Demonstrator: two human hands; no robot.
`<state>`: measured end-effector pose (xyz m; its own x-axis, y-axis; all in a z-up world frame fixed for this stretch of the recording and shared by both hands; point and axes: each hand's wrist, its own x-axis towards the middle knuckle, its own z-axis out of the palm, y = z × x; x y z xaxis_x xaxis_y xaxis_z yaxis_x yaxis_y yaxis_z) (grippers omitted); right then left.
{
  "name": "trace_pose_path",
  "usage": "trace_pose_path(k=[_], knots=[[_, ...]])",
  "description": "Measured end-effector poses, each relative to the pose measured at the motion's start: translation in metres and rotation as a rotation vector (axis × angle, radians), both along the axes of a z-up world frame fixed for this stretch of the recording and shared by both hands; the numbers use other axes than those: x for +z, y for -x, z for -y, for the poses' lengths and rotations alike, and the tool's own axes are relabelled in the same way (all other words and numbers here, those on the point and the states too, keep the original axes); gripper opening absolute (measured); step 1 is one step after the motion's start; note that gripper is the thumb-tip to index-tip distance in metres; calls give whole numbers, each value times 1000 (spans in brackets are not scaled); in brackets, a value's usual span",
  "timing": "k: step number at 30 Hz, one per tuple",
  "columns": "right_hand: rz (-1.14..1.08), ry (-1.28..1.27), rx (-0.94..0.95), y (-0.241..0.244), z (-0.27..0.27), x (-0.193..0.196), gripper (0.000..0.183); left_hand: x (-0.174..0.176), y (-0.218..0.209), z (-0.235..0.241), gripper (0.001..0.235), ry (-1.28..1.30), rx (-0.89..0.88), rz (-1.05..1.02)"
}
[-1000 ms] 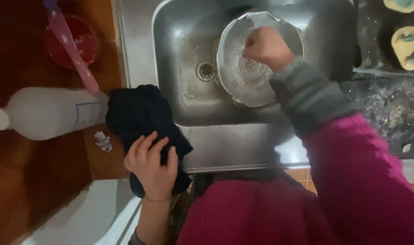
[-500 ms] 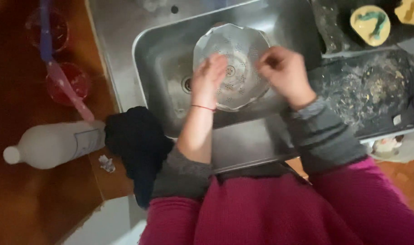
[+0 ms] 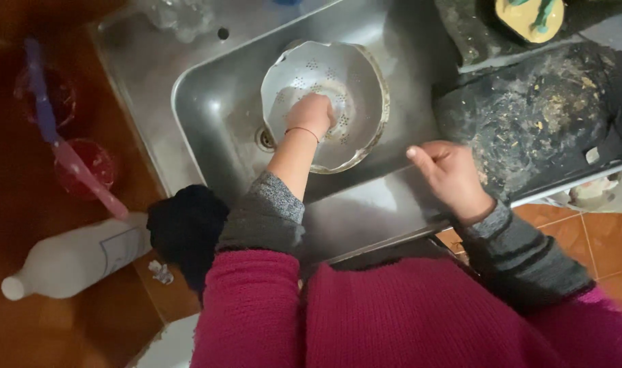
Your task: Cleaning and preparing dental impression molds in a laboratory setting.
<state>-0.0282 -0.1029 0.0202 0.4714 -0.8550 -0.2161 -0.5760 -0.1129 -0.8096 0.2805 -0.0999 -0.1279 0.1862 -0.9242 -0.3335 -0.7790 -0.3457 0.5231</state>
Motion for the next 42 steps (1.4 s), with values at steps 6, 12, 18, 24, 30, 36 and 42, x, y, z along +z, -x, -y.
trace_pose_path(k=[6, 12, 18, 24, 30, 36, 42], knots=[[79, 49, 92, 5, -2, 1, 40, 18, 16, 4, 16, -135, -36, 85], [105, 123, 132, 9, 1, 1, 40, -14, 8, 7, 13, -111, -28, 116], [105, -239, 12, 2, -3, -16, 41, 25, 9, -9, 12, 222, 235, -372], [553, -728, -63, -32, -4, 17, 34, 129, 65, -48, 6, 376, 401, -1280], [701, -695, -4, -32, -16, 54, 33, 208, 104, -66, 11, 322, 432, -1506], [742, -674, -17, -1, -33, 77, 34, 233, 122, -78, 11, 186, 374, -1648], [801, -599, -58, 43, -30, 98, 31, 261, 161, -73, 13, 187, 310, -1653]])
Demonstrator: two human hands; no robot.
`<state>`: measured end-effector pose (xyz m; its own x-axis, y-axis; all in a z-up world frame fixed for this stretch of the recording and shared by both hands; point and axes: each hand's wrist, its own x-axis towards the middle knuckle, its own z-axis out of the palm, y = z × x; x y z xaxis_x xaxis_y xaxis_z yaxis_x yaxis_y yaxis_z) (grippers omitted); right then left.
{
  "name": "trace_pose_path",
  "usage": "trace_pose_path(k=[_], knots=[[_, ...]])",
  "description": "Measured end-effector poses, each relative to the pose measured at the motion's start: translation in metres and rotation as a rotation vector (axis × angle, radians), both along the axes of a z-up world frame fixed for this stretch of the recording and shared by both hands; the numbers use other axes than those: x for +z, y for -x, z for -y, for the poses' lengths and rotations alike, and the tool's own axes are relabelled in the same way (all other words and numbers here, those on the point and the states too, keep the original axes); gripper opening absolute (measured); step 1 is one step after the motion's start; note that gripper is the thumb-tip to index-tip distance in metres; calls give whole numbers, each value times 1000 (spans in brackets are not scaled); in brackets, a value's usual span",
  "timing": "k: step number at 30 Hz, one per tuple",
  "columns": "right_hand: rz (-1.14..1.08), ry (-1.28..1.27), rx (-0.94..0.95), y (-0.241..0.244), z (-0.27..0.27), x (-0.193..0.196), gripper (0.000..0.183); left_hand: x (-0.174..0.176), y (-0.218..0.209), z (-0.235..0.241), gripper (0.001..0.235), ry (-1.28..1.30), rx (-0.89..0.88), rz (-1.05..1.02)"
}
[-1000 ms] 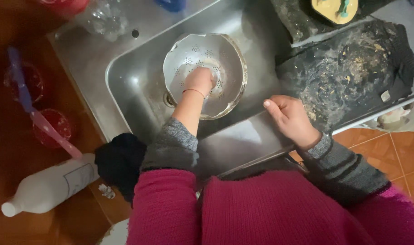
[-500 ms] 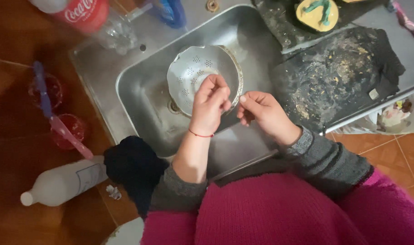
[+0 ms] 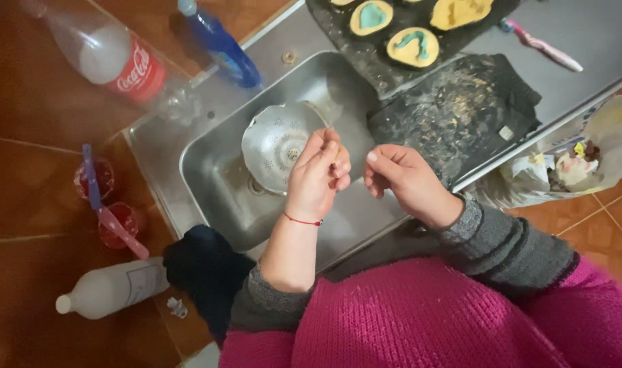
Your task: Cleaning and preparing dental impression molds in a laboratory setting.
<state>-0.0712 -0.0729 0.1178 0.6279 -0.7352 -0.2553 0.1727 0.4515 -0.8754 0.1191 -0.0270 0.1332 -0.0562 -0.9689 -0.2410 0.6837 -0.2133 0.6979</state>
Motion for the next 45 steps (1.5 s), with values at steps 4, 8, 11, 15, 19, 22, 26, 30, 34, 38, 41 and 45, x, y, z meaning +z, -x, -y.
trace_pose_path(k=[4, 8, 11, 15, 19, 22, 26, 30, 34, 38, 41, 45], knots=[[29, -32, -30, 23, 10, 10, 29, 1, 39, 22, 15, -3, 69, 70], [50, -99, -36, 47, 36, 26, 20, -15, 89, 51, 16, 67, 270, 207], [109, -112, -63, 74, 61, 15, 18, -22, 126, 76, 16, 118, 394, 316], [175, -97, -103, 111, 99, 6, 18, -20, 164, 109, 18, 300, 520, 760], [176, -131, -79, 148, 135, 7, 19, 4, 184, 135, 18, 536, 539, 1161], [183, -76, -43, 171, 156, 6, 19, 20, 191, 147, 17, 646, 499, 1315], [52, 101, -49, 193, 176, 14, 15, 37, 196, 153, 22, 606, 385, 1399], [-9, 261, -14, 203, 175, 17, 10, 50, 206, 149, 29, 600, 283, 1414], [-63, 404, 32, 206, 173, 29, 9, 50, 201, 146, 23, 621, 299, 1425], [-90, 390, 99, 207, 162, 28, 14, 50, 198, 135, 19, 651, 246, 1337], [71, 116, 122, 204, 156, 40, 17, 50, 198, 129, 18, 671, 255, 1279], [82, 140, 126, 203, 147, 55, 22, 52, 200, 120, 22, 687, 287, 1284]])
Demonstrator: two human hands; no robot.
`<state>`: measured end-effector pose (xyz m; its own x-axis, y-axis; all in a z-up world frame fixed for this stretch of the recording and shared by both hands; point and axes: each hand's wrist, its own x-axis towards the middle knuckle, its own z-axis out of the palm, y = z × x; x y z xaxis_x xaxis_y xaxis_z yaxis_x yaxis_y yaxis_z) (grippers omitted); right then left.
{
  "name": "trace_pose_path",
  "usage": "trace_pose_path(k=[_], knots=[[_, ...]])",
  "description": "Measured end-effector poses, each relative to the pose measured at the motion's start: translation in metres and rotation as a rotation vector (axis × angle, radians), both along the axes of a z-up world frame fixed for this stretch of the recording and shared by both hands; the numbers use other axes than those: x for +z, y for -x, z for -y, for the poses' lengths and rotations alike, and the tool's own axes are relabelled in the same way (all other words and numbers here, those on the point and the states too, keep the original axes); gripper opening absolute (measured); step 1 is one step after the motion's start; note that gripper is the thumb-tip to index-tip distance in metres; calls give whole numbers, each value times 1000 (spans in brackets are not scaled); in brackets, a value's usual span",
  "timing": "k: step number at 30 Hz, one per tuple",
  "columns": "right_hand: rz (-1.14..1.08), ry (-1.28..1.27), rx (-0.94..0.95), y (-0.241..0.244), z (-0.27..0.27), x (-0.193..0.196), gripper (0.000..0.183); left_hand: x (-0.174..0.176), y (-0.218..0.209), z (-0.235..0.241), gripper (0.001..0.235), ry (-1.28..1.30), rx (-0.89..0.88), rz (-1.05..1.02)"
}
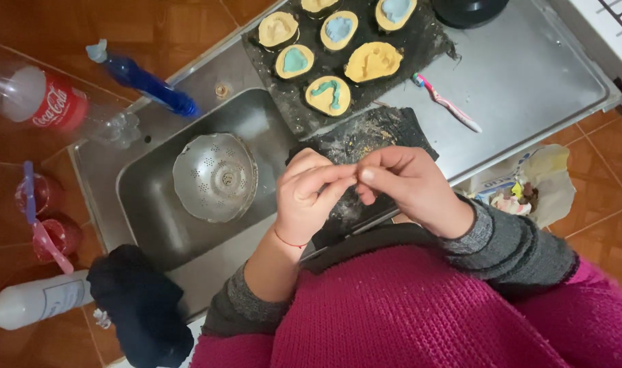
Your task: Cleaning and preparing dental impression molds in a laboratory setting.
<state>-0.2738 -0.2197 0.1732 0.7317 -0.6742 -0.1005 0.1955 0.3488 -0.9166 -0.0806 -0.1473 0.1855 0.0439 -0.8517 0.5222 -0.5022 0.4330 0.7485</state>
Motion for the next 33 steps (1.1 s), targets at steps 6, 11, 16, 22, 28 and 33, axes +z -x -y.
trace_pose_path(k=[6, 11, 16, 22, 28, 33], knots=[[-24, 60, -114, -1, -16, -6, 16, 2, 5, -7, 23, 96, 48, 91], [170, -235, -95, -8, -26, -14, 14, -2, 6, -13, 22, 146, 41, 43], [307, -365, -17, -14, -31, -12, 16, -12, 8, -17, 20, 111, 30, -145], [189, -395, -48, -16, -29, -11, 20, -6, 8, -15, 13, 51, 75, -186], [219, -372, -61, -18, -23, -20, 15, 4, 9, -9, 10, 164, 173, 212], [222, -411, -70, -17, -18, -21, 12, -8, -2, -11, 7, -16, 202, 189]])
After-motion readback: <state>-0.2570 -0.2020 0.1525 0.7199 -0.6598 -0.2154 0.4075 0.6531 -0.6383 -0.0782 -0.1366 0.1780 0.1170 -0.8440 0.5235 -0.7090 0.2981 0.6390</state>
